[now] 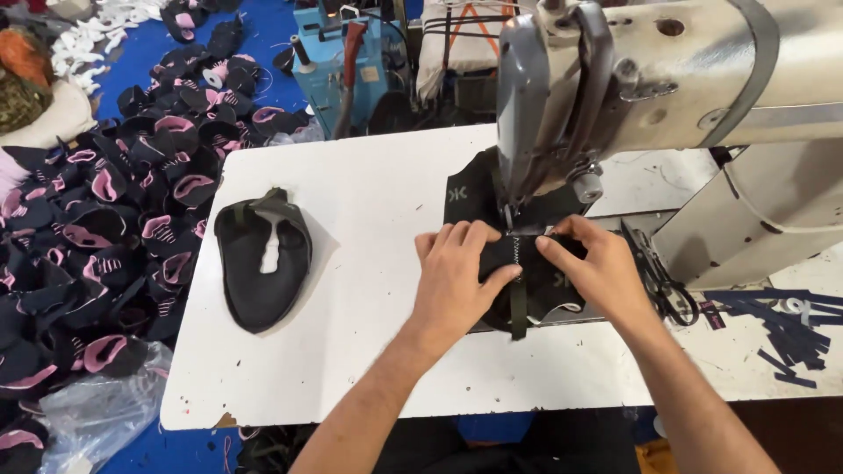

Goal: The person sews a green strap onto a black slipper using a sewing machine. They repeatedly guide the slipper under the needle, reposition it, and use scissors to cut threads. The person handles multiple slippers and fabric pieces on the table.

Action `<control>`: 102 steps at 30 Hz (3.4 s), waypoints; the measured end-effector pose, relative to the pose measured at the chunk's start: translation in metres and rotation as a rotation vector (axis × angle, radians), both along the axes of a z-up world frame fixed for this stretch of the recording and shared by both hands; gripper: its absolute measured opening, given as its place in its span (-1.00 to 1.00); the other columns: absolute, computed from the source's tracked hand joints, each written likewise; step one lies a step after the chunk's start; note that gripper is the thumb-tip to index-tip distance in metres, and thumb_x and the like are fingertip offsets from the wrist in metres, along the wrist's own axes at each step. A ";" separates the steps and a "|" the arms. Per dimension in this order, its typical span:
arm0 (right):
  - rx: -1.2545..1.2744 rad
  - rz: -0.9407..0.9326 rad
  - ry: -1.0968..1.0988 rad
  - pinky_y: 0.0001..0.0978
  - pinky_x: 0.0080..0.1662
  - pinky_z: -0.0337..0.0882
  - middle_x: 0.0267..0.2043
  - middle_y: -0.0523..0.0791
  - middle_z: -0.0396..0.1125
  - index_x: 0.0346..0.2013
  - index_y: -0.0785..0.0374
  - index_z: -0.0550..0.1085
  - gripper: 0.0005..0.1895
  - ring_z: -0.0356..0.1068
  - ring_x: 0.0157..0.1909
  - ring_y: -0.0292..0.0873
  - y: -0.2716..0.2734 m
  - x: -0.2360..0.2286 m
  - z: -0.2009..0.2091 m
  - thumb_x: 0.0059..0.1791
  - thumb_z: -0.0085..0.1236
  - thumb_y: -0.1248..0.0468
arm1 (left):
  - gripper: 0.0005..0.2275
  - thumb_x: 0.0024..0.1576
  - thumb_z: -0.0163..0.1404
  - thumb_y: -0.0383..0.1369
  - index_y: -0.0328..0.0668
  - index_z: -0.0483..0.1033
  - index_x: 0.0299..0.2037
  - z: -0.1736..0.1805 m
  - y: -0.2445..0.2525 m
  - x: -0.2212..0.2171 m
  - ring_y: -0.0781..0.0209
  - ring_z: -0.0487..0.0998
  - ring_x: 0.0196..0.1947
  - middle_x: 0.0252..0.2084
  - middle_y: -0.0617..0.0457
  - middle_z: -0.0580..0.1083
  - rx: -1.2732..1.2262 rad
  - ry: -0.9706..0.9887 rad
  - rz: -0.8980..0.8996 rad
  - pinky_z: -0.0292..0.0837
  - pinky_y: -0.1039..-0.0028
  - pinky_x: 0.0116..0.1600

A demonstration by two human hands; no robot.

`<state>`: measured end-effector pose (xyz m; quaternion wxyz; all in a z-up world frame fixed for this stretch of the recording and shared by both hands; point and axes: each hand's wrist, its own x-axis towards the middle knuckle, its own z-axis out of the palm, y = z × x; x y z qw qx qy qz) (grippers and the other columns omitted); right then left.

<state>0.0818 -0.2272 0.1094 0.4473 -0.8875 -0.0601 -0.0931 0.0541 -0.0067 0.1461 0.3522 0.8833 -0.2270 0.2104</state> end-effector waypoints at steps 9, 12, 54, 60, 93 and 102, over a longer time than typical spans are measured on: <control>0.016 -0.083 0.240 -0.33 -0.32 0.34 -0.52 -0.06 0.42 -0.30 0.32 0.57 -0.64 0.37 -0.47 -0.22 0.006 0.021 0.018 -0.09 0.27 0.04 | -0.91 0.10 0.18 -0.37 -0.12 0.54 -0.29 0.003 -0.002 0.024 0.13 0.46 -0.22 -0.42 0.11 0.44 0.001 0.097 0.075 0.08 0.19 0.07; 0.048 -0.092 0.289 -0.34 -0.32 0.34 -0.54 -0.09 0.43 -0.31 0.31 0.58 -0.66 0.37 -0.47 -0.24 0.007 0.030 0.018 -0.09 0.26 0.05 | -0.92 0.10 0.17 -0.38 -0.11 0.53 -0.29 0.000 -0.001 0.031 0.14 0.45 -0.23 -0.41 0.12 0.44 0.009 0.039 0.082 0.07 0.18 0.08; -0.980 0.308 -0.767 -0.15 -0.01 0.38 0.07 -0.08 0.45 0.08 0.00 0.49 -0.58 0.42 0.01 0.02 -0.007 0.074 0.045 -0.08 0.03 0.22 | -0.48 -0.34 0.43 -0.44 -0.29 0.43 -0.18 -0.043 -0.012 0.170 -0.08 0.52 -0.20 -0.30 -0.06 0.51 -0.344 0.061 0.261 0.46 0.21 -0.10; -0.894 0.171 -0.409 -0.07 -0.08 0.44 -0.11 -0.06 0.48 -0.03 0.11 0.49 -0.74 0.48 -0.12 0.03 -0.027 0.053 0.012 0.05 0.03 0.12 | -0.34 -0.20 0.39 -0.42 -0.43 0.31 0.09 -0.027 0.005 0.149 -0.31 0.37 0.01 0.01 -0.29 0.40 -0.354 -0.174 0.468 0.33 0.02 0.06; 0.352 0.036 0.050 -0.39 0.00 0.42 -0.10 -0.08 0.43 0.03 0.29 0.44 -0.57 0.40 -0.05 -0.24 0.014 0.031 -0.028 -0.08 0.28 0.22 | -0.90 0.08 0.00 -0.65 -0.39 0.51 -0.24 -0.035 -0.015 -0.020 -0.05 0.57 0.14 -0.08 -0.10 0.52 -0.107 -0.332 -0.047 0.45 0.14 0.32; 0.309 -0.074 0.198 -0.42 -0.12 0.43 -0.25 -0.11 0.49 -0.06 0.36 0.46 -0.60 0.43 -0.22 -0.29 0.016 0.058 -0.024 -0.07 0.29 0.17 | -0.88 0.09 -0.04 -0.68 -0.38 0.51 -0.24 -0.033 -0.015 0.003 -0.01 0.59 0.11 -0.08 -0.07 0.55 -0.126 -0.288 -0.044 0.48 0.20 0.32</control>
